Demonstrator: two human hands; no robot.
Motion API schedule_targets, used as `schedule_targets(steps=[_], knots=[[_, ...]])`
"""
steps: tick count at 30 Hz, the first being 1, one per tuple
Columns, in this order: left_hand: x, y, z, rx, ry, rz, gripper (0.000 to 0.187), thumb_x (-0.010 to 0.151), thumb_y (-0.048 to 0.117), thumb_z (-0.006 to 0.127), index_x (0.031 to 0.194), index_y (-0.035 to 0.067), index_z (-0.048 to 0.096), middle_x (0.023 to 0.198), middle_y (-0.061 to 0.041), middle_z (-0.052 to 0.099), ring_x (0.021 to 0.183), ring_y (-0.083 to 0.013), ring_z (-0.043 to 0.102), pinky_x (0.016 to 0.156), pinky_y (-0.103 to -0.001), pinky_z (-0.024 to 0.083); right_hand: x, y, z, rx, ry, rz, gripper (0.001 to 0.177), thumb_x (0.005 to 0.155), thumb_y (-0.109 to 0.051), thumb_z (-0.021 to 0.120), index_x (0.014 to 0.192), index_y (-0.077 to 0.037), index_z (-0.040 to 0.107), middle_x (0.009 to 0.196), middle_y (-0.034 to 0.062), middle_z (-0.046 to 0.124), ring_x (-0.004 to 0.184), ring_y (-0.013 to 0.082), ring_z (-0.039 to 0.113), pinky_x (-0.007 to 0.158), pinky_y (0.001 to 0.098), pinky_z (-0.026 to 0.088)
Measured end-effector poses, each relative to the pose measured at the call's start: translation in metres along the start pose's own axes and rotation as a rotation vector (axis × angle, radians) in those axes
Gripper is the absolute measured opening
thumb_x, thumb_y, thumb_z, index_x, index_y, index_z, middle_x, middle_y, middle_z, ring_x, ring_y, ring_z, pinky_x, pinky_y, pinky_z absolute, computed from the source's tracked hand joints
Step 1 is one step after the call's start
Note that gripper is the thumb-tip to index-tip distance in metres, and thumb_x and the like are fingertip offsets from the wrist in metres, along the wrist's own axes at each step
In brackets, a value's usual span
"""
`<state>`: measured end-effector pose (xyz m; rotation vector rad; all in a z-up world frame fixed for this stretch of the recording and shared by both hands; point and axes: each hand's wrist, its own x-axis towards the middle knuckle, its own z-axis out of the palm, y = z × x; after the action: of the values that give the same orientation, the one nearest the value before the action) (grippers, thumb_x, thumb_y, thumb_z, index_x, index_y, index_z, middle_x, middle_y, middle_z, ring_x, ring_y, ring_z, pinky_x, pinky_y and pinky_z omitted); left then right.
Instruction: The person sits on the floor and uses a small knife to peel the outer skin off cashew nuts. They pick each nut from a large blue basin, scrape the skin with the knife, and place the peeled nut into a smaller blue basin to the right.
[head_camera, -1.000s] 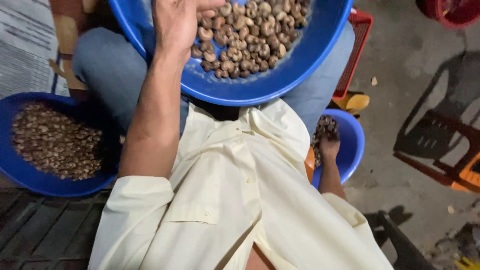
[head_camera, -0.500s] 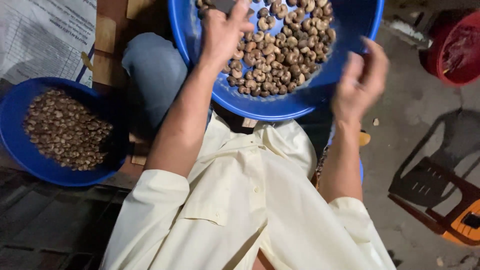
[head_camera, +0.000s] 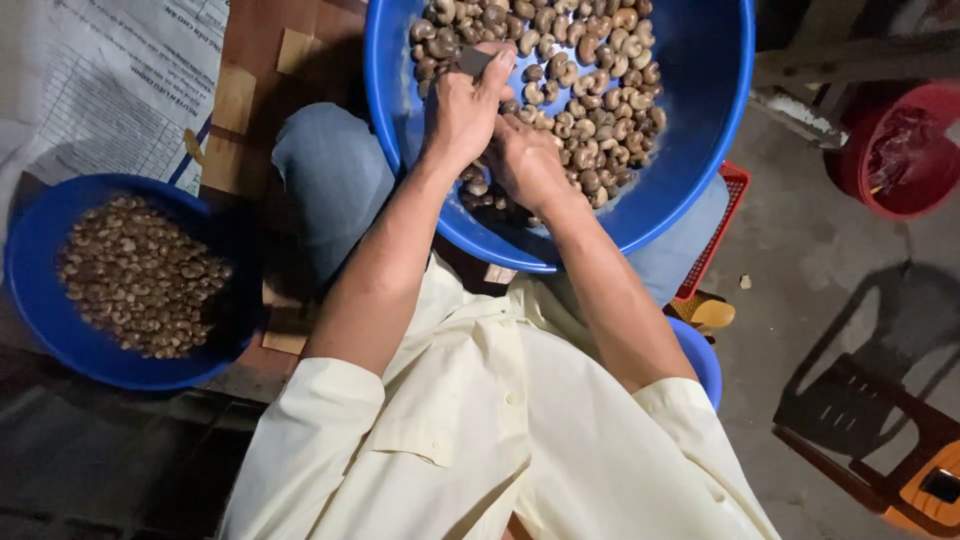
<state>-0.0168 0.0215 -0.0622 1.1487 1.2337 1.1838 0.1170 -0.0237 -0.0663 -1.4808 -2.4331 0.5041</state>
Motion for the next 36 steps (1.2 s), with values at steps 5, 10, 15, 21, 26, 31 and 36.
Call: schedule_targets(steps=[5, 10, 15, 21, 26, 31, 36], knots=[[-0.002, 0.004, -0.001, 0.102, -0.049, 0.021, 0.033, 0.102, 0.036, 0.058, 0.123, 0.013, 0.069, 0.102, -0.009, 0.08, 0.092, -0.021, 0.081, 0.065, -0.028, 0.065, 0.01, 0.007, -0.039, 1.229, 0.082, 0.665, 0.013, 0.103, -0.006, 0.059, 0.115, -0.001, 0.063, 0.098, 0.0093, 0.068, 0.078, 0.0139, 0.069, 0.071, 0.0253, 0.063], [-0.008, 0.035, -0.001, 0.079, -0.107, 0.114, 0.031, 0.104, 0.027, 0.056, 0.12, 0.005, 0.071, 0.112, -0.008, 0.075, 0.099, -0.0193, 0.073, 0.082, -0.027, 0.061, 0.005, 0.025, -0.036, 1.694, 0.28, 0.697, 0.031, 0.097, 0.001, 0.066, 0.127, 0.002, 0.063, 0.106, 0.012, 0.069, 0.095, 0.021, 0.073, 0.087, 0.0301, 0.064], [-0.009, 0.043, -0.002, 0.065, -0.188, 0.081, 0.033, 0.104, 0.027, 0.056, 0.12, 0.002, 0.07, 0.11, -0.007, 0.075, 0.091, -0.0158, 0.071, 0.079, -0.026, 0.059, 0.005, 0.023, -0.04, 1.696, 0.309, 0.701, 0.029, 0.097, -0.001, 0.068, 0.126, 0.001, 0.066, 0.106, 0.0104, 0.073, 0.097, 0.0202, 0.073, 0.088, 0.0294, 0.063], [-0.008, 0.043, -0.002, 0.086, -0.163, 0.037, 0.033, 0.104, 0.028, 0.056, 0.119, 0.004, 0.072, 0.118, -0.006, 0.073, 0.099, -0.016, 0.07, 0.084, -0.026, 0.059, 0.008, 0.013, -0.047, 1.627, 0.353, 0.634, 0.022, 0.095, -0.003, 0.07, 0.117, -0.001, 0.064, 0.1, 0.0106, 0.071, 0.093, 0.0217, 0.076, 0.081, 0.0288, 0.066], [-0.009, 0.044, -0.002, 0.034, -0.197, 0.056, 0.028, 0.104, 0.022, 0.059, 0.121, 0.004, 0.071, 0.102, -0.005, 0.076, 0.081, -0.0113, 0.068, 0.067, -0.023, 0.058, 0.009, 0.012, -0.046, 1.498, 0.353, 0.594, 0.027, 0.096, -0.006, 0.07, 0.121, 0.0, 0.061, 0.095, 0.0084, 0.071, 0.087, 0.0181, 0.075, 0.078, 0.0265, 0.066], [-0.01, 0.042, 0.0, 0.021, -0.207, 0.007, 0.03, 0.102, 0.025, 0.06, 0.119, 0.003, 0.072, 0.116, -0.007, 0.075, 0.094, -0.0145, 0.071, 0.079, -0.024, 0.06, 0.009, 0.011, -0.044, 1.449, 0.426, 0.562, 0.02, 0.097, -0.004, 0.069, 0.115, 0.001, 0.062, 0.089, 0.0055, 0.066, 0.078, 0.0112, 0.066, 0.073, 0.0219, 0.06], [-0.01, 0.043, -0.001, 0.035, -0.214, -0.064, 0.032, 0.101, 0.026, 0.061, 0.121, 0.004, 0.071, 0.113, -0.005, 0.076, 0.096, -0.0133, 0.07, 0.082, -0.023, 0.059, 0.009, 0.015, -0.038, 1.4, 0.447, 0.535, 0.022, 0.095, -0.006, 0.072, 0.113, 0.0, 0.06, 0.091, 0.0071, 0.065, 0.078, 0.013, 0.065, 0.07, 0.0218, 0.058]])
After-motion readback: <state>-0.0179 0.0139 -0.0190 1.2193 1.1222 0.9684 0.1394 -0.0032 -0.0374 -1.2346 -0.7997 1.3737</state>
